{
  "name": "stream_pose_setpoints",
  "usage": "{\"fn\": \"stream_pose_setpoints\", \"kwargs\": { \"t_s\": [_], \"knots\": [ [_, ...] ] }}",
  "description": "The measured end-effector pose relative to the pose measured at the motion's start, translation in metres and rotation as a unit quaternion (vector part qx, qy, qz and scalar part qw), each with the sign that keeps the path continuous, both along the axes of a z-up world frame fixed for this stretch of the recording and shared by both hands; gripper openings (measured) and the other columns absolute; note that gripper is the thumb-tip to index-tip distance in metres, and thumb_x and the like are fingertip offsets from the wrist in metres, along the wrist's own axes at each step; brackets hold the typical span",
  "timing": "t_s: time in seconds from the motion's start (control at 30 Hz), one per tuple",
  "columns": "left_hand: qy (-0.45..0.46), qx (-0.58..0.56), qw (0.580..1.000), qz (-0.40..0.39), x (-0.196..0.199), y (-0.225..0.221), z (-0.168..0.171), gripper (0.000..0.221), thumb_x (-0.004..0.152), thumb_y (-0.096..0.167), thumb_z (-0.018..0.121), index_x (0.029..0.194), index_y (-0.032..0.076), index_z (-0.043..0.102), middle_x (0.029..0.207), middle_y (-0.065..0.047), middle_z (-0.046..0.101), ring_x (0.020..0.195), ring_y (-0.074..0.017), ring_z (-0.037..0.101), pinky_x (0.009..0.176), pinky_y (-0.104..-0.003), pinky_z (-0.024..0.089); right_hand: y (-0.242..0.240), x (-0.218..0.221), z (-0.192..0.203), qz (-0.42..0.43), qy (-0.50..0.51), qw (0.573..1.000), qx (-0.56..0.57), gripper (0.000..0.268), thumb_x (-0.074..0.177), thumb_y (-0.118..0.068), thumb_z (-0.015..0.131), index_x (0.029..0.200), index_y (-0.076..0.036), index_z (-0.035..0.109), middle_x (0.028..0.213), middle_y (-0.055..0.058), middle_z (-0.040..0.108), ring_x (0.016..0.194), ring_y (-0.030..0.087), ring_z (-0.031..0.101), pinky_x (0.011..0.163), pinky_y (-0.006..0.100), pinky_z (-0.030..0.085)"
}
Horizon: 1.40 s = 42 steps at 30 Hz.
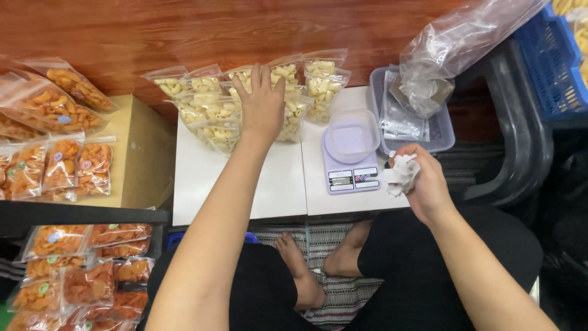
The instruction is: The person is organizing and cleaning snack bags by wiping them with a cloth, occasionally weighing them on a digital scale, and placing them into a blue plastic basket.
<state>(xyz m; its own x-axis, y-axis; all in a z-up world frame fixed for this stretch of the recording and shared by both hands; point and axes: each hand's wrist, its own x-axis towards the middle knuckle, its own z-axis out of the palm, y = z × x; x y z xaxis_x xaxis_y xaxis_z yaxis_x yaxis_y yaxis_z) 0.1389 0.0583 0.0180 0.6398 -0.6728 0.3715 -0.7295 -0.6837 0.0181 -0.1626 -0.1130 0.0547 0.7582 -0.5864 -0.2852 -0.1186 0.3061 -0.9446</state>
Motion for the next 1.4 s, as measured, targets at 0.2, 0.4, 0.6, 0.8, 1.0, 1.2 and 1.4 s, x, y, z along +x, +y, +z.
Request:
{"fn": "stream_pose_setpoints", "kwargs": {
  "t_s": [0.2, 0.4, 0.6, 0.8, 1.0, 1.2, 1.4],
  "knots": [
    [-0.106, 0.014, 0.993, -0.039, 0.028, -0.005, -0.024, 0.010, 0.085, 0.014, 0.072, 0.092, 0.022, 0.074, 0.105, -0.003, 0.061, 0.118, -0.0272, 0.047, 0.105, -0.074, 0.018, -0.005, -0.004, -0.015, -0.062, 0.058, 0.994, 0.074, 0.023, 0.104, -0.019, 0.037, 0.114, -0.011, 0.056, 0.112, 0.012, 0.058, 0.111, 0.021, 0.056, 0.102, 0.039, 0.047],
    [-0.123, -0.018, 0.987, -0.098, 0.030, 0.005, -0.023, 0.007, 0.087, 0.017, 0.070, 0.084, 0.023, 0.067, 0.102, 0.001, 0.056, 0.115, -0.0228, 0.045, 0.100, -0.063, 0.021, -0.002, -0.002, -0.006, -0.055, 0.049, 0.996, 0.041, 0.026, 0.100, -0.010, 0.033, 0.114, -0.010, 0.055, 0.099, 0.009, 0.057, 0.095, 0.019, 0.058, 0.087, 0.034, 0.052],
    [-0.042, -0.058, 0.982, -0.172, -0.003, 0.028, 0.038, 0.007, 0.094, 0.020, 0.072, 0.095, 0.021, 0.065, 0.100, 0.004, 0.063, 0.116, -0.0166, 0.053, 0.100, -0.052, 0.025, 0.002, 0.000, -0.005, -0.062, 0.041, 0.997, 0.018, 0.035, 0.099, -0.006, 0.039, 0.132, -0.010, 0.046, 0.119, 0.018, 0.054, 0.106, 0.025, 0.057, 0.094, 0.043, 0.050],
    [0.194, -0.296, 0.913, -0.204, -0.056, 0.051, 0.081, 0.006, 0.098, 0.017, 0.070, 0.104, 0.018, 0.068, 0.093, 0.002, 0.073, 0.094, -0.0185, 0.072, 0.086, -0.035, 0.052, 0.029, -0.001, 0.027, -0.050, -0.092, 0.967, -0.234, 0.045, 0.101, -0.003, 0.048, 0.144, -0.004, 0.033, 0.140, 0.026, 0.045, 0.133, 0.035, 0.050, 0.113, 0.050, 0.042],
    [0.436, -0.463, 0.761, -0.130, -0.125, 0.054, 0.065, 0.009, 0.094, 0.014, 0.073, 0.102, 0.011, 0.072, 0.091, -0.005, 0.076, 0.087, -0.0123, 0.072, 0.075, -0.026, 0.059, 0.078, 0.029, 0.041, 0.049, -0.207, 0.857, -0.469, 0.061, 0.100, -0.018, 0.059, 0.152, 0.000, 0.033, 0.153, 0.026, 0.037, 0.148, 0.041, 0.031, 0.122, 0.054, 0.024],
    [0.553, -0.549, 0.619, -0.100, -0.168, 0.070, 0.040, 0.042, 0.091, 0.027, 0.076, 0.122, 0.006, 0.054, 0.110, -0.013, 0.067, 0.101, -0.0189, 0.066, 0.088, -0.034, 0.056, 0.082, 0.042, 0.035, 0.020, -0.139, 0.928, -0.345, 0.022, 0.094, -0.011, 0.074, 0.117, -0.011, 0.075, 0.096, 0.006, 0.076, 0.096, 0.010, 0.066, 0.091, 0.034, 0.055],
    [0.722, -0.486, 0.475, -0.129, -0.208, 0.086, 0.028, 0.087, 0.086, 0.011, 0.072, 0.159, 0.013, 0.024, 0.140, -0.026, 0.053, 0.127, -0.0361, 0.055, 0.104, -0.048, 0.051, 0.093, 0.040, 0.026, -0.004, -0.091, 0.935, -0.341, 0.032, 0.086, -0.005, 0.080, 0.116, -0.012, 0.073, 0.106, 0.008, 0.075, 0.106, 0.015, 0.066, 0.098, 0.037, 0.052]
  ]
}}
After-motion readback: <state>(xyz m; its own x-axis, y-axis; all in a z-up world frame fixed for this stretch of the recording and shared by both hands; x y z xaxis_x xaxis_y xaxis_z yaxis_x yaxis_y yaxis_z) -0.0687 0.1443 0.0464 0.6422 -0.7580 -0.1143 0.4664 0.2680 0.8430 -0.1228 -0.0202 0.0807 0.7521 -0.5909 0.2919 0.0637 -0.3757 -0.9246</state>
